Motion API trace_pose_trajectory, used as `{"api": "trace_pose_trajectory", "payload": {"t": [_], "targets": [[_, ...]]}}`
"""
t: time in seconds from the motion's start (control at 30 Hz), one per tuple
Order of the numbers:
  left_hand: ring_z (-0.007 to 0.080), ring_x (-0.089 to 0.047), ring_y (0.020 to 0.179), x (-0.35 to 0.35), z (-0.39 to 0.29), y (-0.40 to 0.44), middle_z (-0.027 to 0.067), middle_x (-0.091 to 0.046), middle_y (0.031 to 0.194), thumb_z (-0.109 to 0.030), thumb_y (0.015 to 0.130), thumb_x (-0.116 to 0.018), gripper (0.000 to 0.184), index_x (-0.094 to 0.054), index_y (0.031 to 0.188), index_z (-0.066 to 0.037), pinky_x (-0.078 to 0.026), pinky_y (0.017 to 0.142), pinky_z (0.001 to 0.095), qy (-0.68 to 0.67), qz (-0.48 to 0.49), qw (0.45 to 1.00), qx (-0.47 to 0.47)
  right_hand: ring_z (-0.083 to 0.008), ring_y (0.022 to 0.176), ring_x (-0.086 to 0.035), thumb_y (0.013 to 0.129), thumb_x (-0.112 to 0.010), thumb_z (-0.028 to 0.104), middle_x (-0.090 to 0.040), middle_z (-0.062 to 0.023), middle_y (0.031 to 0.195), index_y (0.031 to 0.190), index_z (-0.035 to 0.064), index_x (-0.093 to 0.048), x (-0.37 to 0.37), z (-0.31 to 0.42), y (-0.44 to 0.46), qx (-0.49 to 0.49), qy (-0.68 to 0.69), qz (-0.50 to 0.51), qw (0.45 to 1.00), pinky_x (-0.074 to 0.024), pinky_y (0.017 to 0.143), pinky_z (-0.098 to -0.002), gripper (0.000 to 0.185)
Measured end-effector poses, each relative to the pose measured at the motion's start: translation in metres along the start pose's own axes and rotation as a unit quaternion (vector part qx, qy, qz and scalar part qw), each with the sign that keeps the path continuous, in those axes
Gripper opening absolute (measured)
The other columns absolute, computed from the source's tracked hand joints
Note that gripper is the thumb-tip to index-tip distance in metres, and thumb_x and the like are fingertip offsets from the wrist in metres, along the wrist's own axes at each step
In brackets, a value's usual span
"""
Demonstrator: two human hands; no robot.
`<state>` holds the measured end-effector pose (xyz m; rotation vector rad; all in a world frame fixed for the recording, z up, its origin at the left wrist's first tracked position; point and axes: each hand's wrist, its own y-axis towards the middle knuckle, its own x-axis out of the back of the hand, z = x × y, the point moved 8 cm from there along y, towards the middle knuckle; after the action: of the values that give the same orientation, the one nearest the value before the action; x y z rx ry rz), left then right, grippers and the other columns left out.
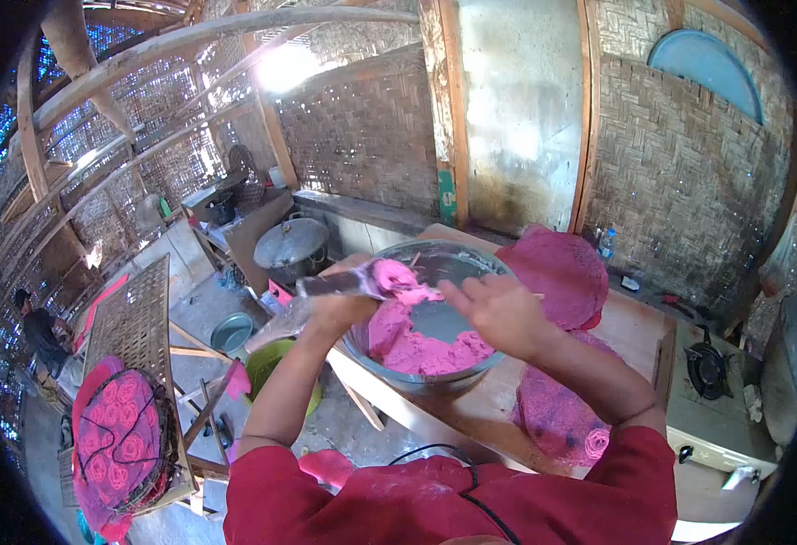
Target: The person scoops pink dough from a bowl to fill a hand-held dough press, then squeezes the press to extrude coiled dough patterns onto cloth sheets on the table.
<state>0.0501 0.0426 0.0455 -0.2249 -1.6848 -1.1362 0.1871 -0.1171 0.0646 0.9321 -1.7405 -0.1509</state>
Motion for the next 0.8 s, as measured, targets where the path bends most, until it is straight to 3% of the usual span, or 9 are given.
{"api": "trace_pose_trajectory", "payload": {"t": [0.1,0.17,0.37,0.43,0.5,0.57,0.6,0.7,0.8], "targets": [[0.0287,-0.061,0.094,0.019,0.017,0.002,0.0102,-0.065,0.096,-0.025,0.071,-0.064,0.033,-0.065,0.101,-0.013,-0.048,0.078,0.0401,0.004,-0.095,0.995,0.037,-0.0252,0.077,-0.062,0.081,-0.058,0.012,-0.063,-0.0091,0.09,0.117,0.0138,-0.058,0.007,-0.024,-0.007,-0.091,-0.009,0.025,0.995,-0.0502,0.063,-0.0332,0.036],[0.0308,-0.061,0.092,0.028,0.024,0.01,0.0103,-0.065,0.096,-0.026,0.071,-0.063,0.032,-0.065,0.1,-0.013,-0.048,0.078,0.0398,-0.012,-0.096,0.992,0.082,-0.0322,0.08,-0.061,0.083,-0.055,0.008,-0.06,-0.0156,0.093,0.12,0.0104,-0.055,0.006,-0.052,-0.012,-0.222,0.177,-0.129,0.95,-0.0498,0.068,-0.039,0.037],[0.0295,-0.06,0.099,0.004,-0.002,0.031,0.0108,-0.065,0.104,-0.041,0.073,-0.065,0.042,-0.064,0.104,-0.013,-0.046,0.084,0.0402,-0.029,-0.089,0.991,0.092,-0.0431,0.073,-0.058,0.087,-0.048,0.004,-0.06,-0.0234,0.087,0.126,0.0114,-0.053,-0.06,-0.008,0.004,-0.251,0.384,-0.331,0.825,-0.0486,0.068,-0.0439,0.04],[0.0305,-0.062,0.09,0.025,0.003,0.021,0.01,-0.066,0.095,-0.031,0.072,-0.063,0.032,-0.064,0.099,-0.014,-0.049,0.078,0.0396,-0.047,-0.204,0.975,0.077,-0.0423,0.069,-0.058,0.088,-0.047,0.004,-0.06,-0.0226,0.083,0.126,0.0095,-0.053,-0.076,0.001,-0.01,-0.256,0.427,-0.255,0.829,-0.0484,0.067,-0.0436,0.039],[0.0301,-0.063,0.084,0.01,0.033,0.029,0.01,-0.066,0.088,-0.027,0.071,-0.063,0.027,-0.065,0.094,-0.013,-0.05,0.074,0.0402,0.039,-0.168,0.978,0.114,-0.0415,0.066,-0.058,0.089,-0.046,0.005,-0.06,-0.0218,0.078,0.126,0.0075,-0.053,-0.087,-0.003,-0.018,-0.264,0.47,-0.176,0.824,-0.0482,0.066,-0.0433,0.038],[0.0295,-0.063,0.077,0.021,0.028,0.026,0.0094,-0.065,0.085,-0.024,0.071,-0.063,0.021,-0.066,0.089,-0.013,-0.051,0.068,0.0404,0.042,-0.206,0.976,0.058,-0.039,0.074,-0.063,0.09,-0.046,0.005,-0.063,-0.0239,0.09,0.125,0.0033,-0.052,-0.109,-0.02,-0.021,-0.357,0.561,-0.026,0.746,-0.0487,0.071,-0.0412,0.036],[0.0305,-0.063,0.071,0.027,0.01,0.025,0.0107,-0.064,0.082,-0.022,0.072,-0.062,0.015,-0.065,0.082,-0.011,-0.051,0.062,0.0409,0.062,-0.255,0.965,-0.02,-0.039,0.074,-0.063,0.09,-0.046,0.005,-0.063,-0.0239,0.09,0.125,0.0033,-0.052,-0.112,-0.025,-0.017,-0.36,0.561,-0.027,0.745,-0.0487,0.071,-0.0412,0.036],[0.0309,-0.063,0.069,0.016,-0.002,0.032,0.0111,-0.063,0.079,-0.021,0.072,-0.062,0.011,-0.064,0.077,-0.011,-0.051,0.06,0.0408,0.072,-0.194,0.978,0.005,-0.0286,0.072,-0.065,0.089,-0.046,0.005,-0.065,-0.0203,0.087,0.125,0.0022,-0.053,-0.136,-0.023,-0.008,-0.358,0.6,-0.051,0.714,-0.0492,0.069,-0.0358,0.036],[0.0303,-0.063,0.068,0.01,0.005,0.034,0.0117,-0.061,0.075,-0.021,0.072,-0.062,0.011,-0.062,0.074,-0.011,-0.051,0.058,0.0401,0.071,-0.217,0.973,-0.037,-0.0184,0.063,-0.058,0.092,-0.046,0.009,-0.06,-0.0094,0.074,0.124,0.0046,-0.054,-0.113,-0.004,-0.007,-0.277,0.552,-0.152,0.772,-0.0472,0.061,-0.0304,0.033]]}}
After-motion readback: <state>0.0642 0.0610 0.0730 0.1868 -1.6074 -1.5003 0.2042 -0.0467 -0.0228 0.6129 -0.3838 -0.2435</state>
